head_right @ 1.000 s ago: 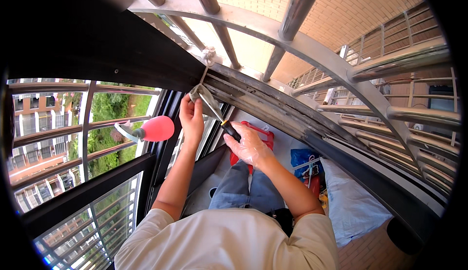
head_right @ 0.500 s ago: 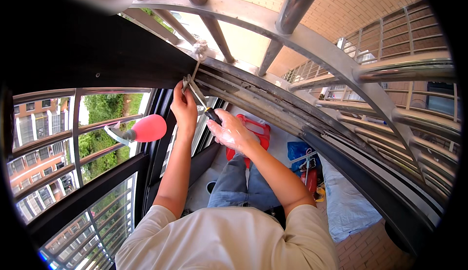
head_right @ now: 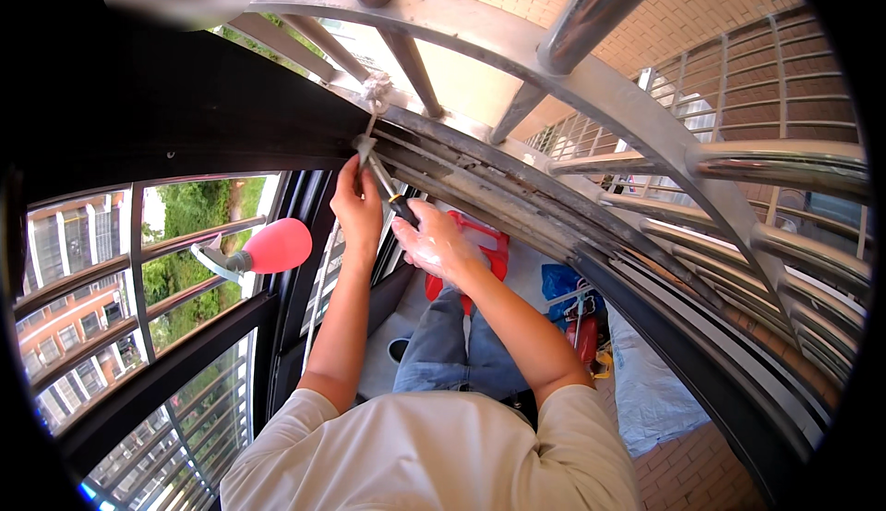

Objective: The person cleans the upper metal frame of a balcony window using a cloth and a screwdriver. They stand on a red plastic stool to reach the high frame, scraping debris from the tracks with the screwdriver and wiping the area with a cloth.

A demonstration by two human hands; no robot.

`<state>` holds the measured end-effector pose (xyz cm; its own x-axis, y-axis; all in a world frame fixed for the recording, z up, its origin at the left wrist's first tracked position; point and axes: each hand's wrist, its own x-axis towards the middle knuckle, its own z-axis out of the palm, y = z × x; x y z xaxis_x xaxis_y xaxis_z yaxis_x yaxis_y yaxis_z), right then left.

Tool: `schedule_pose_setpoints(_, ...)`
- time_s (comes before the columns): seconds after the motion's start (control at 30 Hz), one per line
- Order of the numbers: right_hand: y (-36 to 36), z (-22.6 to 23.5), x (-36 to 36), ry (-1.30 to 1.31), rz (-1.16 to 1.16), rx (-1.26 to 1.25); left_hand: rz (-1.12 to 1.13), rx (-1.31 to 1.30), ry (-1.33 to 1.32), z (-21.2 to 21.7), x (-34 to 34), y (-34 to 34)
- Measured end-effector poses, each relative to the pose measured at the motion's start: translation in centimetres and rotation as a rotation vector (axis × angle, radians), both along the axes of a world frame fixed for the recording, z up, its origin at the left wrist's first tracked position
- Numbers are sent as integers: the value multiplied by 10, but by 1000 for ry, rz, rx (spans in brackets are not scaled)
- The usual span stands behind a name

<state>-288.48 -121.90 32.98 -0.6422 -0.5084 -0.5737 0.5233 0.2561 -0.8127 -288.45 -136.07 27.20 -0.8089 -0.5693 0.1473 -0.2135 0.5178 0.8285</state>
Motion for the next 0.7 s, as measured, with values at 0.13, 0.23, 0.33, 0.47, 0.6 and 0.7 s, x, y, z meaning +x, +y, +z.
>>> schedule_pose_setpoints(0.13, 11, 9, 1, -96, -41, -25, -30, -35, 18, 8, -3, 4)
schedule_pose_setpoints(0.23, 2, 6, -2, -85, 14, -2, 65, -75, 40, -1, -1, -1)
schedule_pose_setpoints(0.33, -11, -8, -6, -90, 27, -75, 101, -73, 30, 1, -5, -2)
schedule_pose_setpoints(0.47, -13, -2, -11, -110, 40, -14, 23, -268, 70, 1, -5, -8)
schedule_pose_setpoints(0.6, -14, 10, -19, -166, 42, -11, 30, -319, 25, 1, -5, -8)
schedule_pose_setpoints(0.7, -24, 10, -27, -234, 15, -69, 7, -242, 27, 7, -6, -7)
